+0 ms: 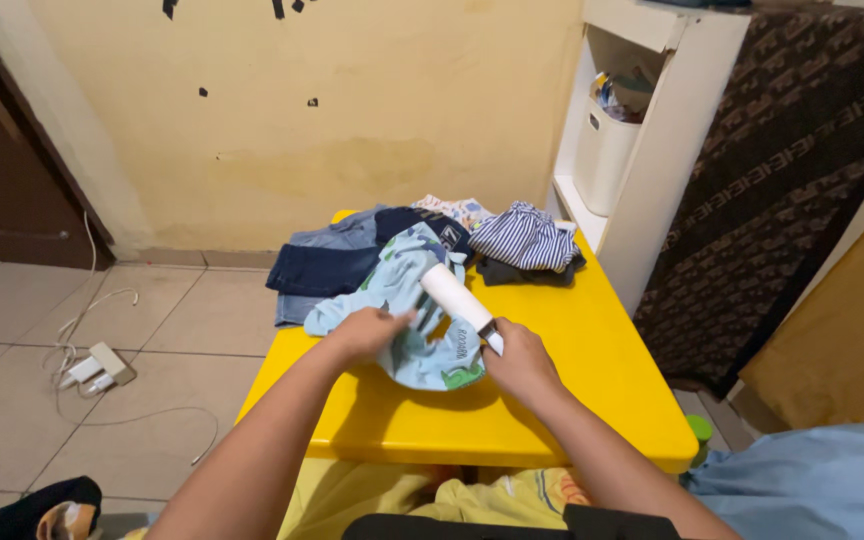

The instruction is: The person uses a lint roller to clean several pieces of children's clothing laid out on a yellow table. They roll the lint roller over a striped shirt, a light blue dinosaur-patterned shirt, and a pair of denim shorts, folding each item after cleaning.

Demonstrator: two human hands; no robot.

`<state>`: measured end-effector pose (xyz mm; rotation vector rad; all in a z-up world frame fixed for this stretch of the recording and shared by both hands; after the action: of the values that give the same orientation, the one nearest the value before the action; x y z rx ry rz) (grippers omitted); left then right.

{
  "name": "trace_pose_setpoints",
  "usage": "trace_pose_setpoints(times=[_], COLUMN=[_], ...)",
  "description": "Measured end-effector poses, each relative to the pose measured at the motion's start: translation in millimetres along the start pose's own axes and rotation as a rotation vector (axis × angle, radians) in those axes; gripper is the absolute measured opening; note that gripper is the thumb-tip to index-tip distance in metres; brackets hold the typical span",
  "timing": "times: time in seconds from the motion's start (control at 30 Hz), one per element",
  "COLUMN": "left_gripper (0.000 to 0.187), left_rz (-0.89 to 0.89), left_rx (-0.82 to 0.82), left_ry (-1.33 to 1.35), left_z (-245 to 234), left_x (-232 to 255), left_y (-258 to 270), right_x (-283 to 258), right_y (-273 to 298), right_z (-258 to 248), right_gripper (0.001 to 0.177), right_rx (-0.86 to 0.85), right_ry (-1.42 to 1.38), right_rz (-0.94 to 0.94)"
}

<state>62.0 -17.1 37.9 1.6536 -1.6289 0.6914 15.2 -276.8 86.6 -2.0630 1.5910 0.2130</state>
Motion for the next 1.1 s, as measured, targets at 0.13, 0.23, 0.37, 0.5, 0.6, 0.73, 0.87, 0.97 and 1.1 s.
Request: trace_pose_setpoints(times=[0.13,0.23,0.37,0.5,0.6,0.73,0.87,0.97,1.1], left_gripper=[0.073,0.070,0.056,0.038,0.026,0.026,0.018,0.019,0.033], left_rz=[-0.111,-0.148,-0.073,0.080,0.152,0.413,0.476,0.436,0.358], left_rx=[-0.009,0.100,0.205,0.172,0.177,0.422,0.539,0.522,0.438], left_ry=[-0.453,-0.424,-0.504,-0.533,-0.572,-0.555,-0.580,-0.562,-0.356], left_z=[11,10,13,23,22,-2,-19,-24,-16], left_x=[8,12,14,3,-5,16,25,18,-5], left_y=[52,81,90,71,58,62,64,58,54], right_x=[-4,-11,-24,-42,-46,-64,-60,-56,-51], right_y=[7,13,17,14,11,-1,-21,-31,-31], right_z=[11,14,14,15,23,28,48,61,77], right_gripper=[0.029,0.028,0.028,0.032,0.042,0.056,0.057,0.055,0.056], right_rx=[-0.080,-0.092,-0.086,-0.060,-0.075,-0.006,-0.094,-0.134,-0.144], right_ry=[0.052,0.083,0.109,0.109,0.109,0.083,0.069,0.076,0.150], right_rz=[0.029,0.035,0.009,-0.072,-0.070,-0.240,-0.234,-0.257,-0.298])
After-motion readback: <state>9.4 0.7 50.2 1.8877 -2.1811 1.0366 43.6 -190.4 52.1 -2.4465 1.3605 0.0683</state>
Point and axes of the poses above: each hand's wrist, its own y-axis away from the middle knuckle, its own z-axis out of the palm, x = y × z, the point moved 9 cm from there along -y, towards the middle knuckle, and after that the axes turned 11 degrees about y, right-handed, at the moved point
